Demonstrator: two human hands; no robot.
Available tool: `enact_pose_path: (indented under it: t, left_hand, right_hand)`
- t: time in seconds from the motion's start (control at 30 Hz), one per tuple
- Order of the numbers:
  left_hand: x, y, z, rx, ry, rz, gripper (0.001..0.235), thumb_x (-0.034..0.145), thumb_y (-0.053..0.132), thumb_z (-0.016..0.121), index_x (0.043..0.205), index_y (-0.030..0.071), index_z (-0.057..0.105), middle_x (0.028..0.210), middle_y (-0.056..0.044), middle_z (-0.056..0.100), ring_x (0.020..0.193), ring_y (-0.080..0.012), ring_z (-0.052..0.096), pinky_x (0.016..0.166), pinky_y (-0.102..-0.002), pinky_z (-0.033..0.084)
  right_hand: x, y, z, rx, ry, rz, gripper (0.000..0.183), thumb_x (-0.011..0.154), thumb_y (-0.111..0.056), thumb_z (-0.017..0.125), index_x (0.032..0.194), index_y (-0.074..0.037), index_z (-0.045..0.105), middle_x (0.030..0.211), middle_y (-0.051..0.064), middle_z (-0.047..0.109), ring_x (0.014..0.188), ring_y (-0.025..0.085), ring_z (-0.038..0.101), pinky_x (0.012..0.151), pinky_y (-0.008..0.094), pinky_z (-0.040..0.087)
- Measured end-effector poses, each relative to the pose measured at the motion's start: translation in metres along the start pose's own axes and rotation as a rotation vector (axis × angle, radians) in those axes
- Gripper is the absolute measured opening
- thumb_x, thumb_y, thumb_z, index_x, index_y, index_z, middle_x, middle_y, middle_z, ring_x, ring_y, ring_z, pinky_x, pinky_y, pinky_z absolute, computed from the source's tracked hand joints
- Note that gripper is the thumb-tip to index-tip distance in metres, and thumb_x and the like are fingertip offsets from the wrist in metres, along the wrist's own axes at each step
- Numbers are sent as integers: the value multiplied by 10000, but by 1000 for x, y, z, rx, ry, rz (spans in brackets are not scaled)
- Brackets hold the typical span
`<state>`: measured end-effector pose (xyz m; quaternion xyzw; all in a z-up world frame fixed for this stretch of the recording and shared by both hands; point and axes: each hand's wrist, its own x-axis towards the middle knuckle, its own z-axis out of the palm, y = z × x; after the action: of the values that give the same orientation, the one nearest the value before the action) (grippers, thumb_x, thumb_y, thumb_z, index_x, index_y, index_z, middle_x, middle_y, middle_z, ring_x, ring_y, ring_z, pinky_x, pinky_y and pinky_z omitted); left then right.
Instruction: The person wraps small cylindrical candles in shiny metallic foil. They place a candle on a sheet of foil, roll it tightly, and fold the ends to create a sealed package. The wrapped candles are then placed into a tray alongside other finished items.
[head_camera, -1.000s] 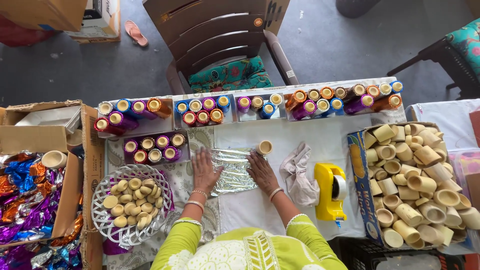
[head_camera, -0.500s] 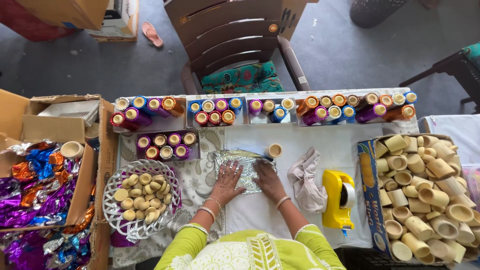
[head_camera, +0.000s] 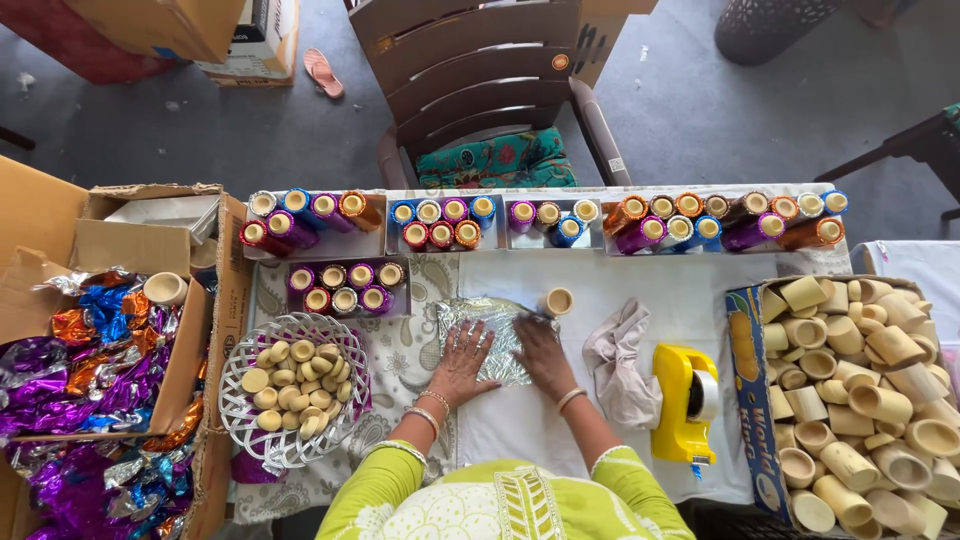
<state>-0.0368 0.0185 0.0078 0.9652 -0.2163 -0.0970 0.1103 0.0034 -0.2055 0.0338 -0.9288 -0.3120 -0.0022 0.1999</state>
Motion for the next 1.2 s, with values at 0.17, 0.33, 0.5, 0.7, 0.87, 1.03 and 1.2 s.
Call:
enact_pose_path:
  t: [0.17,0.33,0.5,0.7,0.87,1.03,1.2]
  left_hand:
    - [1,1,2,21,-18,-5,1111,859,766,527,1634,126,54,1695,-188,6,1555,-407,-70,1236,-569,-53]
    - [0,2,1,12,-43,-22,1118,858,767,525,1636,140,23,1697,-181,-20,1554,-398,-98,1233,-563,-72]
    - [-1,3,4,31,-29,-18,1116,863,764,521,1637,141,12,1697,-185,-47,1547,-405,-121,1226,-569,-85]
    - [1,2,6,35,-49,-21,1113,865,753,533,1638,116,48,1701,-194,-43,1555,-409,-110,1234,-568,-73]
    - [4,9,5,10,-32,-42,1098,856,738,560,1622,93,109,1690,-209,-2,1551,-419,-73,1228,-579,-61]
    - [14,32,2,-78,-43,-149,1104,842,689,620,1606,48,147,1675,-235,42,1541,-453,-37,1219,-602,-47]
    - [30,59,-7,-285,2,-352,1100,844,630,678,1576,-19,175,1640,-292,65,1500,-502,47,1192,-641,14]
  right_hand:
    - [-23,38,8,143,94,188,457,970,-257,644,1396,-120,549,1384,108,557,1308,298,507,1121,427,410]
    - [-27,49,6,403,336,731,360,962,-203,746,1271,-85,604,1188,111,588,1026,259,591,962,374,533]
    - [12,44,-37,565,543,546,710,796,-203,826,1401,-52,487,1304,131,505,1166,256,528,927,361,494]
    - [20,72,-4,462,350,430,608,770,-188,892,1302,-106,611,1270,115,652,1205,269,569,1015,400,486]
    - [26,49,-36,927,505,607,583,870,-240,798,1340,-55,505,1218,85,652,1166,218,632,979,363,529]
    - [7,23,-46,979,805,462,575,979,-217,724,1401,1,400,1276,105,542,1196,184,534,1025,295,446]
    - [-4,-29,-41,1031,658,542,459,976,-209,692,1326,2,482,1152,82,570,1059,157,559,882,310,510]
